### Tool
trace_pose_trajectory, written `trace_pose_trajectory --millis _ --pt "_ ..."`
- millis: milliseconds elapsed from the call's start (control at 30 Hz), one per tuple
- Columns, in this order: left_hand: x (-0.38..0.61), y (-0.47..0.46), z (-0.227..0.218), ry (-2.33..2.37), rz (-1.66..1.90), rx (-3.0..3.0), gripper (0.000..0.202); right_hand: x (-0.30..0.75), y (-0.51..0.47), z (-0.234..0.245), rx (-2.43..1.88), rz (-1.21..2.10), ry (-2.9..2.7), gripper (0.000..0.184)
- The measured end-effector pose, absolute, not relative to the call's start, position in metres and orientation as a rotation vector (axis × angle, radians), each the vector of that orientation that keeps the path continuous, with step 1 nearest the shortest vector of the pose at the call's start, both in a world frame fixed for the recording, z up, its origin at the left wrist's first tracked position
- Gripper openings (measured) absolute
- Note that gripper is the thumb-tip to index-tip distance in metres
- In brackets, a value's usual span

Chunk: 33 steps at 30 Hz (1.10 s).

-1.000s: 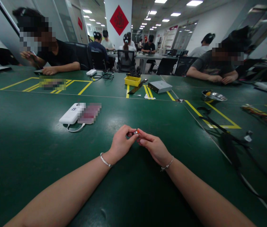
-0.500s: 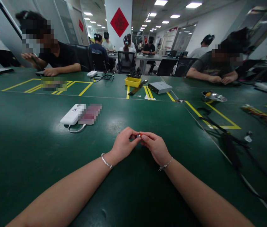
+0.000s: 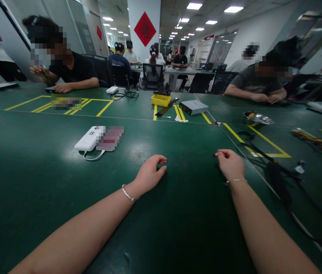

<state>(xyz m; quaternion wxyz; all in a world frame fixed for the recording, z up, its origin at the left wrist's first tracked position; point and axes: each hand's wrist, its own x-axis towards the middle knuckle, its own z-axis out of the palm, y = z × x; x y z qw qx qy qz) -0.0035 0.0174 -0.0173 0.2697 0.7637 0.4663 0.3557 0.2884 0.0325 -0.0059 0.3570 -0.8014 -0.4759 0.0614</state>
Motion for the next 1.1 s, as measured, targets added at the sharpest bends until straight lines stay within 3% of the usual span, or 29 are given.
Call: trace_pose_trajectory --millis 167,633,867,1100 --pt "-0.004 0.017 -0.015 1.292 0.853 2.087 0.016 0.351 0.024 -0.014 -2.39 -0.085 -1.07 0.027" --pt "-0.005 0.018 -0.015 1.29 0.783 2.123 0.016 0.357 0.022 -0.018 -2.523 0.043 -0.996 0.032" --pt "-0.005 0.019 -0.016 1.276 0.784 2.093 0.024 0.307 0.03 -0.007 -2.005 -0.316 -1.593 0.037" --pt "-0.003 0.018 -0.016 1.26 0.761 2.162 0.045 0.202 0.014 -0.017 -1.487 0.028 -2.362 0.041"
